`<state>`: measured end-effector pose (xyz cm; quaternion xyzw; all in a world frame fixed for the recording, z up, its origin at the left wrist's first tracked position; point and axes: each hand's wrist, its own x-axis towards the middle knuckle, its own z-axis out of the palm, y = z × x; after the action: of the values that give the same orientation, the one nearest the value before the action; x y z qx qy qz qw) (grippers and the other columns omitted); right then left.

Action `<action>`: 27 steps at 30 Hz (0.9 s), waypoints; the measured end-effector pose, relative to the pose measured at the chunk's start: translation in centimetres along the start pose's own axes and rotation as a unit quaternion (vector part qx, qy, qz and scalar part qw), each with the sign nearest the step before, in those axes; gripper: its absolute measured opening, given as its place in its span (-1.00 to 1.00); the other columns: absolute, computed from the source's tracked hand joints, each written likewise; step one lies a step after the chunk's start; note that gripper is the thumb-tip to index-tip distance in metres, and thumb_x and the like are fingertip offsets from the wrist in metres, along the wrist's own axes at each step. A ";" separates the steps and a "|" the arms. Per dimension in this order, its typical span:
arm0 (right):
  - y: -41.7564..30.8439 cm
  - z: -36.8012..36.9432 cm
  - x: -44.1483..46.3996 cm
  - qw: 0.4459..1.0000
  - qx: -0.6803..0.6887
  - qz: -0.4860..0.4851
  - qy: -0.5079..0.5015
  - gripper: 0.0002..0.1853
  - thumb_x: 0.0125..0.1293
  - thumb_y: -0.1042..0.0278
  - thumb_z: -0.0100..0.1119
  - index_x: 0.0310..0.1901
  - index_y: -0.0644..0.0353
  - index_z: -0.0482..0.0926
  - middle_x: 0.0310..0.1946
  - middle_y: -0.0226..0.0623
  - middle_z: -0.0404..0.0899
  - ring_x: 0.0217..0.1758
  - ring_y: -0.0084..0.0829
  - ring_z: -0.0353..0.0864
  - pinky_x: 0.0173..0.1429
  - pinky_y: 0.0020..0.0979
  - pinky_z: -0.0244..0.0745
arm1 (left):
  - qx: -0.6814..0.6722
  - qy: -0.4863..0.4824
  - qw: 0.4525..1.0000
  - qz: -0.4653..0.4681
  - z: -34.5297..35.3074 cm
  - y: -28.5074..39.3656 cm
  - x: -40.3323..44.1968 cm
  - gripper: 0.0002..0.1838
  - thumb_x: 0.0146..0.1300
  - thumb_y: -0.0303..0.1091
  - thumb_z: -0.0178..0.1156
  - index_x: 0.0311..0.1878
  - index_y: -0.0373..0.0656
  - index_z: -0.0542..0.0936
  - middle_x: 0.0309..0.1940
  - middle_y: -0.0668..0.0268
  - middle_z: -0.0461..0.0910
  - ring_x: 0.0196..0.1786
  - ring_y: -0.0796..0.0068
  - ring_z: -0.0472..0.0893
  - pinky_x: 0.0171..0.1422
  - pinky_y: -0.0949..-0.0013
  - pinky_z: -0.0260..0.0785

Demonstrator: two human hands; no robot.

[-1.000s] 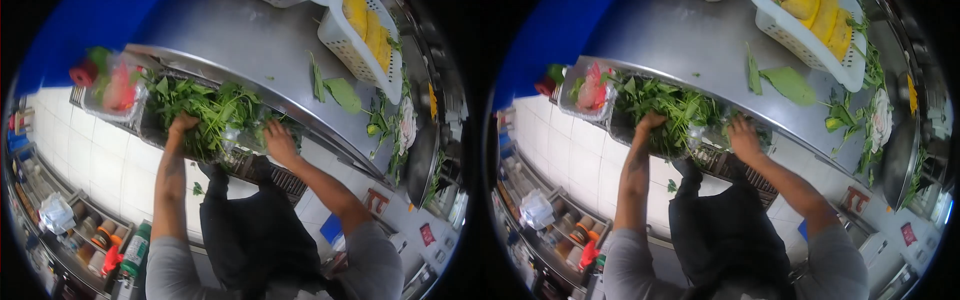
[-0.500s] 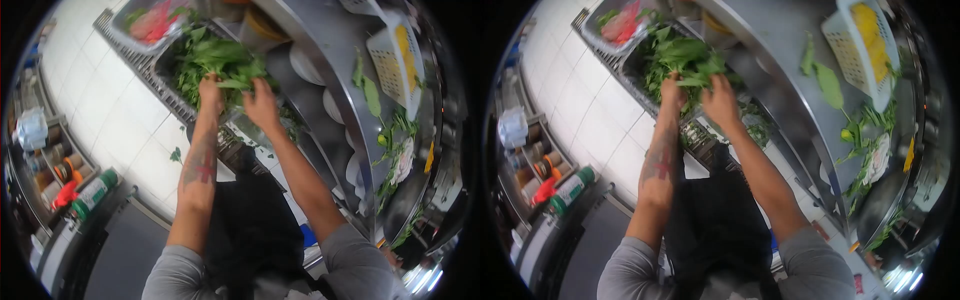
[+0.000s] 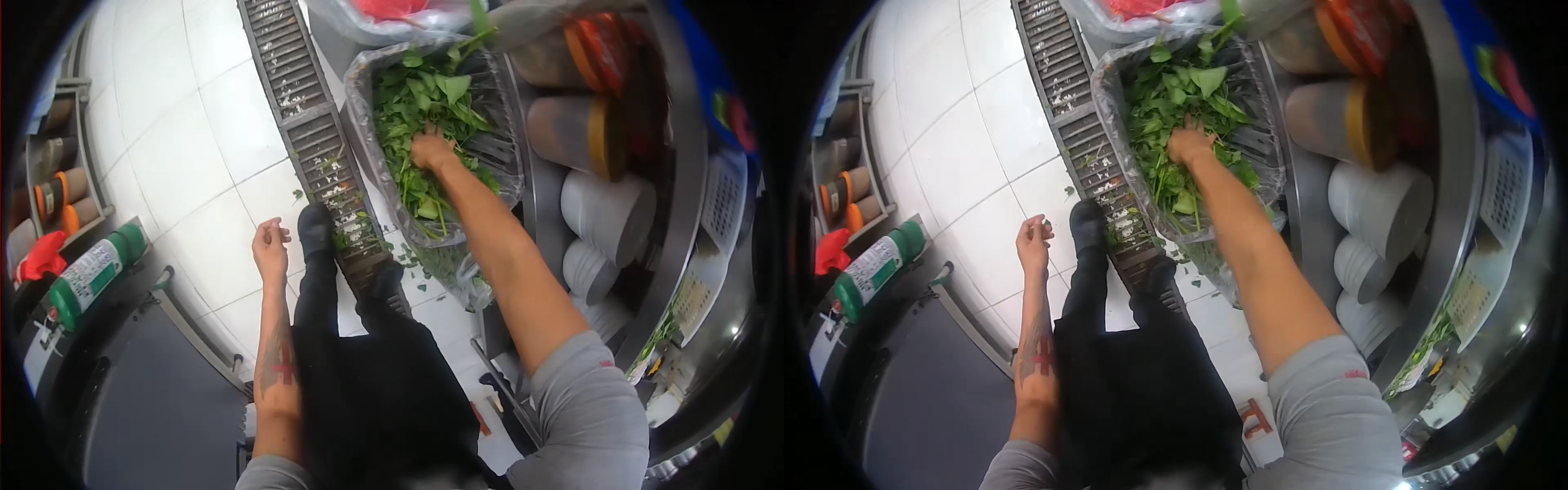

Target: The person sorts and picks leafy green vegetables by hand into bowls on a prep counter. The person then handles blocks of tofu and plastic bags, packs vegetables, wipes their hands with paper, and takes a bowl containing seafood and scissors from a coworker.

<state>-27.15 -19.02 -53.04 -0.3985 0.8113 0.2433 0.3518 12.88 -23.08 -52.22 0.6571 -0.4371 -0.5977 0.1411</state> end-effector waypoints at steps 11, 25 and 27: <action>4.1 3.1 8.4 0.958 -0.187 -0.200 -0.078 -0.64 0.32 0.26 -0.03 -0.06 0.16 0.74 0.13 0.07 0.62 0.13 0.01 0.66 0.26 -0.09 0.52 | 0.284 -0.034 0.941 -0.178 -2.2 -19.7 7.3 -0.60 0.26 -0.07 0.19 -0.09 -0.21 0.74 -0.07 -0.10 0.69 0.06 -0.09 0.66 0.24 0.07 0.47; 6.6 6.4 15.0 0.972 0.174 -0.158 -0.023 -0.53 0.29 0.09 0.09 0.11 0.24 0.61 0.13 0.09 0.60 0.20 0.15 0.55 0.28 -0.08 0.48 | 0.563 -0.159 0.809 -0.048 -2.0 -27.8 16.6 -0.53 0.32 -0.09 0.18 0.02 -0.36 0.65 -0.04 -0.11 0.68 0.12 -0.07 0.62 0.42 -0.02 0.25; 4.5 3.6 11.7 0.987 0.076 -0.137 -0.023 -0.50 0.33 0.10 0.05 0.19 0.22 0.55 0.16 0.08 0.58 0.24 0.13 0.53 0.30 -0.07 0.47 | 0.396 -0.104 0.910 -0.068 -2.1 -24.5 15.2 -0.51 0.34 -0.10 0.22 0.10 -0.37 0.63 -0.01 -0.08 0.68 0.09 -0.05 0.65 0.27 0.18 0.44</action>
<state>-34.54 -19.60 -63.75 -0.4718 0.7571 0.1395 0.4298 23.25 -20.97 -79.10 0.6213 -0.6046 -0.4486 -0.2174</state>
